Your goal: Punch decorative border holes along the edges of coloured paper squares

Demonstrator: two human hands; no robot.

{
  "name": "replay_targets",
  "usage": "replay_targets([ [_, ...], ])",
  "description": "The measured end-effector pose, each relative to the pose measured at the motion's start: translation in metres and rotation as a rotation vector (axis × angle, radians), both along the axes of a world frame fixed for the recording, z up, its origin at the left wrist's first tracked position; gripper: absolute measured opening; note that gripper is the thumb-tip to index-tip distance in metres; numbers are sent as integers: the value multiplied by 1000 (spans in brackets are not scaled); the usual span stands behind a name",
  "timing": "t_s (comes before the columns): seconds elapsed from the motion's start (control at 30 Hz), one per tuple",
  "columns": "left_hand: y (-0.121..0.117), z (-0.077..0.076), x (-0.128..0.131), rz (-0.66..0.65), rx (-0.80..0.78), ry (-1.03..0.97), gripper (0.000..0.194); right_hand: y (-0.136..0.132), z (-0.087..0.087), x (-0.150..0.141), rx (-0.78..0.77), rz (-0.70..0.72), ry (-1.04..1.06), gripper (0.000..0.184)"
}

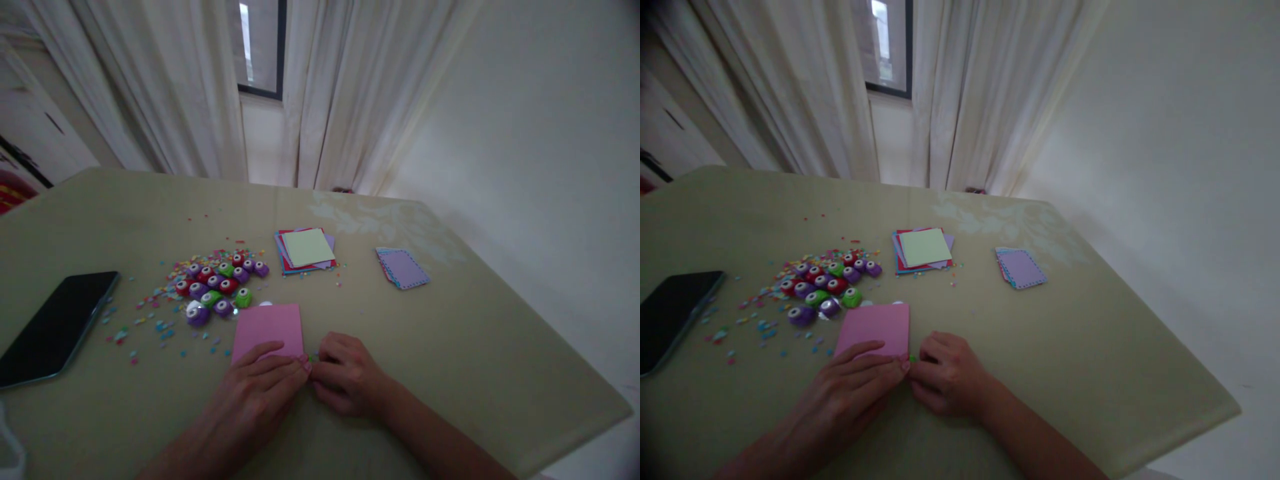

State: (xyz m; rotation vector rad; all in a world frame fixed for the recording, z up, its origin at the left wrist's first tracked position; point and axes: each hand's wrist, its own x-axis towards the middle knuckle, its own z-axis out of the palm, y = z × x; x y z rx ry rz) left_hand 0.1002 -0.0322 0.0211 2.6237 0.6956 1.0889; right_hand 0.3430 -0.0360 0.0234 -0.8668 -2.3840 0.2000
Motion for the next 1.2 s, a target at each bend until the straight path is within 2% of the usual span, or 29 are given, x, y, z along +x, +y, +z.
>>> replay_targets([
  [0.17, 11, -4, -17, 8, -26, 85, 40, 0, 4, -1, -7, 15, -14, 16],
  [0.27, 25, -6, -34, 72, -37, 233, 51, 1, 8, -2, -114, 12, 30, 14],
  [0.37, 35, -10, -43, 80, -7, 363, 67, 3, 10, -1, -210, 34, 69, 15],
  [0.43, 37, -13, -44, 79, -5, 404, 69, 5, 9, 2, -252, 24, 96, 18],
  [0.57, 35, -15, -41, 84, -13, 407, 68, 8, 7, 7, -354, -31, 161, 20],
  [0.73, 35, -13, -40, 83, -1, 383, 67, 8, 6, 7, -404, 27, 188, 26],
  [1.2, 34, -14, -40, 73, -41, 383, 68, 7, 8, 4, -376, 28, 187, 26],
])
